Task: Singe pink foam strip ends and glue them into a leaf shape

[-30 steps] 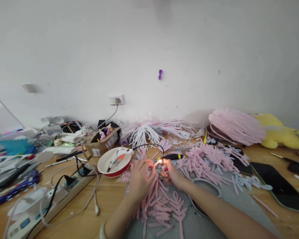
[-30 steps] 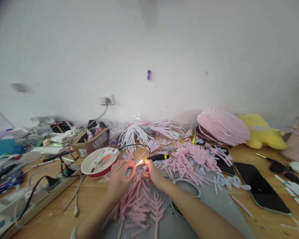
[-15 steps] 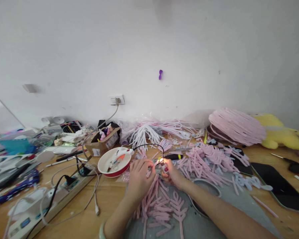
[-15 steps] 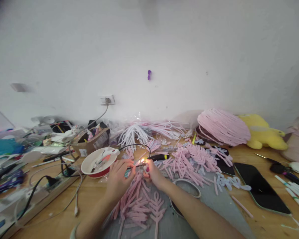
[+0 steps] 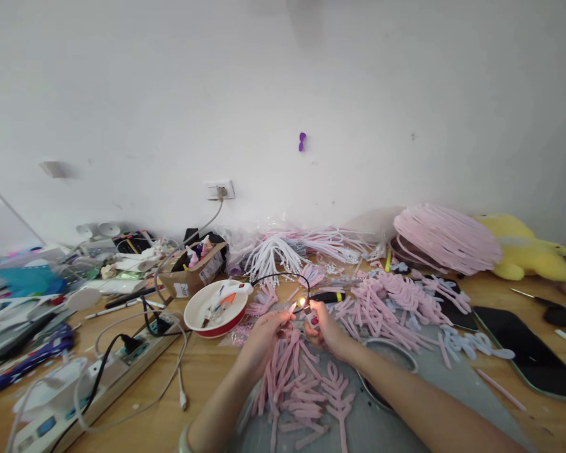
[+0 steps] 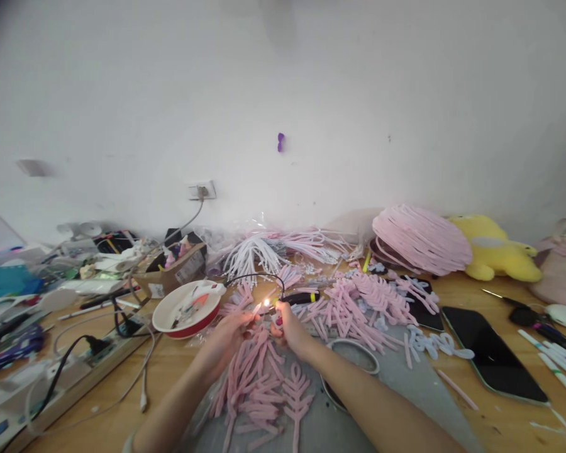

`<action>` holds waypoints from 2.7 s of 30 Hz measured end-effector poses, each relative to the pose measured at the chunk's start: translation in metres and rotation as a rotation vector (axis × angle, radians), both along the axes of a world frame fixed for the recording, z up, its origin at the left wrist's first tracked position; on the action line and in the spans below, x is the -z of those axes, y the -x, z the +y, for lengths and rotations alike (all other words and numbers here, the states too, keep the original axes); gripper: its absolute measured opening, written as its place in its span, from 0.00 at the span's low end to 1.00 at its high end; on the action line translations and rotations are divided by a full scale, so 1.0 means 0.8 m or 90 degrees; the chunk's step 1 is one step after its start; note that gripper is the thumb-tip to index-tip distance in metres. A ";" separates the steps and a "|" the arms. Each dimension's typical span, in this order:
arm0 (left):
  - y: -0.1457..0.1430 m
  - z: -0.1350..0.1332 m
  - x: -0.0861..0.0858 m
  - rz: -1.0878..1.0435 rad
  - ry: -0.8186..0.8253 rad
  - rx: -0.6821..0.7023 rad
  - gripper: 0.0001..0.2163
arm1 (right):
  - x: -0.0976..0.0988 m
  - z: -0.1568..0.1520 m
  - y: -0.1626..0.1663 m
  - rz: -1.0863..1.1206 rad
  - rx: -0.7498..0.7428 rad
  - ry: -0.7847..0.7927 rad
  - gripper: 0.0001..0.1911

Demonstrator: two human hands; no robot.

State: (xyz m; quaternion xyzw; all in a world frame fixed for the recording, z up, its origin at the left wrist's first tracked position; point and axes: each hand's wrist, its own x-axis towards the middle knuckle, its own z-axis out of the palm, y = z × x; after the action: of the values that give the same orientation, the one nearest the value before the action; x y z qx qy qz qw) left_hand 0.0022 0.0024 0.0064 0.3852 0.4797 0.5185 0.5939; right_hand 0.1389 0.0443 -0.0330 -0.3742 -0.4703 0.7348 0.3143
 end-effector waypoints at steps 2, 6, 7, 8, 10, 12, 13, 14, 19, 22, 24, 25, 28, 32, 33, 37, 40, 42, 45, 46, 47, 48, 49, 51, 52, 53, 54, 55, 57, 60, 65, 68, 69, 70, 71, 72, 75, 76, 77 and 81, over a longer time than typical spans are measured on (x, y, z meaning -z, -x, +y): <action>0.001 0.000 0.002 -0.036 0.028 0.031 0.09 | 0.002 0.001 0.000 -0.008 -0.005 0.001 0.31; 0.002 0.002 0.005 -0.145 0.106 0.078 0.06 | 0.001 -0.001 0.000 -0.039 -0.006 0.012 0.30; 0.003 0.002 0.006 -0.167 0.122 0.086 0.05 | -0.001 -0.001 0.000 -0.040 -0.005 0.009 0.30; 0.003 0.003 0.007 -0.187 0.136 0.095 0.05 | -0.003 -0.002 0.000 -0.039 -0.004 0.006 0.29; 0.004 0.004 0.008 -0.223 0.158 0.116 0.05 | -0.007 -0.004 0.000 -0.034 -0.002 0.006 0.28; 0.005 0.004 0.009 -0.253 0.179 0.137 0.05 | -0.011 -0.005 0.001 -0.026 0.003 0.019 0.27; 0.005 0.004 0.010 -0.265 0.189 0.147 0.05 | -0.013 -0.006 0.001 -0.023 0.007 0.027 0.27; 0.005 0.004 0.010 -0.273 0.199 0.157 0.05 | -0.014 -0.006 0.001 -0.020 0.009 0.035 0.27; 0.003 0.003 0.007 -0.284 0.231 0.173 0.07 | -0.012 -0.005 0.003 -0.031 0.007 0.042 0.27; 0.002 0.002 0.006 -0.286 0.238 0.168 0.07 | -0.011 -0.005 0.003 -0.026 0.007 0.048 0.26; 0.001 0.003 0.006 -0.287 0.244 0.167 0.07 | -0.012 -0.005 0.002 -0.024 0.008 0.049 0.26; 0.002 0.003 0.006 -0.287 0.246 0.168 0.07 | -0.013 -0.005 0.002 -0.025 0.008 0.049 0.27; 0.002 0.003 0.007 -0.290 0.249 0.169 0.06 | -0.016 -0.008 0.002 -0.025 0.009 0.044 0.27; 0.002 0.003 0.009 -0.266 0.226 0.168 0.04 | -0.019 -0.009 0.000 -0.041 0.022 0.035 0.30; 0.001 0.003 0.009 -0.239 0.197 0.160 0.04 | -0.020 -0.009 -0.001 -0.040 0.026 0.039 0.31; -0.001 0.002 0.006 0.039 -0.046 0.015 0.06 | -0.018 -0.003 -0.009 0.022 0.019 0.102 0.34; 0.003 0.002 0.000 0.321 -0.270 -0.109 0.06 | -0.016 0.002 -0.012 0.055 0.004 0.129 0.33; 0.008 0.002 -0.001 0.488 -0.386 -0.163 0.04 | -0.014 0.003 -0.012 0.050 -0.001 0.128 0.33; 0.016 0.002 0.002 0.688 -0.496 -0.201 0.03 | -0.012 0.003 -0.010 0.025 -0.004 0.118 0.32; 0.018 0.002 0.004 0.734 -0.520 -0.202 0.03 | -0.012 0.003 -0.010 0.021 -0.008 0.113 0.32; 0.019 0.002 0.005 0.768 -0.538 -0.200 0.03 | -0.013 0.002 -0.009 0.019 -0.012 0.110 0.31; 0.019 0.001 0.006 0.788 -0.550 -0.197 0.03 | -0.013 0.002 -0.009 0.019 -0.015 0.108 0.31; 0.019 0.001 0.006 0.795 -0.556 -0.192 0.03 | -0.014 0.001 -0.009 0.021 -0.017 0.107 0.31; 0.017 0.000 0.005 0.762 -0.545 -0.183 0.03 | -0.017 0.000 -0.009 0.024 -0.011 0.106 0.31; 0.015 -0.001 0.004 0.718 -0.527 -0.176 0.03 | -0.018 0.000 -0.009 0.024 -0.010 0.109 0.32; 0.013 -0.001 0.003 0.659 -0.498 -0.164 0.03 | -0.019 0.000 -0.009 0.024 -0.009 0.110 0.32; 0.011 0.000 0.001 0.592 -0.462 -0.151 0.04 | -0.019 -0.001 -0.009 0.024 -0.011 0.110 0.32; 0.010 0.000 0.001 0.529 -0.426 -0.139 0.05 | -0.019 0.000 -0.009 0.022 -0.012 0.109 0.32; 0.009 0.001 0.001 0.468 -0.393 -0.136 0.05 | -0.018 0.000 -0.009 0.017 -0.016 0.100 0.32; 0.013 0.002 0.004 0.600 -0.468 -0.189 0.03 | -0.014 0.002 -0.009 0.004 -0.023 0.072 0.31; 0.022 0.001 0.008 0.870 -0.607 -0.227 0.04 | -0.007 0.002 -0.006 -0.040 -0.037 0.019 0.29; 0.024 0.000 0.008 0.944 -0.642 -0.216 0.06 | -0.006 0.001 -0.004 -0.051 -0.026 0.011 0.29; 0.024 0.000 0.008 0.960 -0.643 -0.208 0.06 | -0.006 0.002 -0.004 -0.054 -0.026 0.010 0.29; 0.024 0.000 0.008 0.971 -0.643 -0.201 0.06 | -0.006 0.002 -0.003 -0.055 -0.027 0.012 0.28; 0.024 -0.001 0.009 0.975 -0.640 -0.194 0.06 | -0.006 0.003 -0.003 -0.055 -0.030 0.015 0.28; 0.024 -0.001 0.010 0.973 -0.636 -0.188 0.06 | -0.005 0.003 -0.003 -0.054 -0.037 0.019 0.28; 0.023 -0.003 0.013 0.951 -0.620 -0.171 0.07 | -0.004 0.005 -0.003 -0.043 -0.049 0.022 0.27; 0.022 -0.003 0.014 0.944 -0.616 -0.166 0.07 | -0.004 0.005 -0.002 -0.045 -0.049 0.019 0.27; 0.022 -0.004 0.015 0.941 -0.616 -0.162 0.07 | -0.004 0.004 -0.002 -0.050 -0.047 0.014 0.27; 0.021 -0.003 0.019 0.949 -0.627 -0.153 0.07 | -0.005 0.001 -0.001 -0.062 -0.037 0.002 0.27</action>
State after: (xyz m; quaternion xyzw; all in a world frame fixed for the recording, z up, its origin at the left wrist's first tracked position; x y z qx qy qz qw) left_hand -0.0150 0.0002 -0.0089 0.7795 0.5008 0.3396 -0.1618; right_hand 0.1394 0.0452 -0.0287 -0.3958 -0.4949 0.7254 0.2689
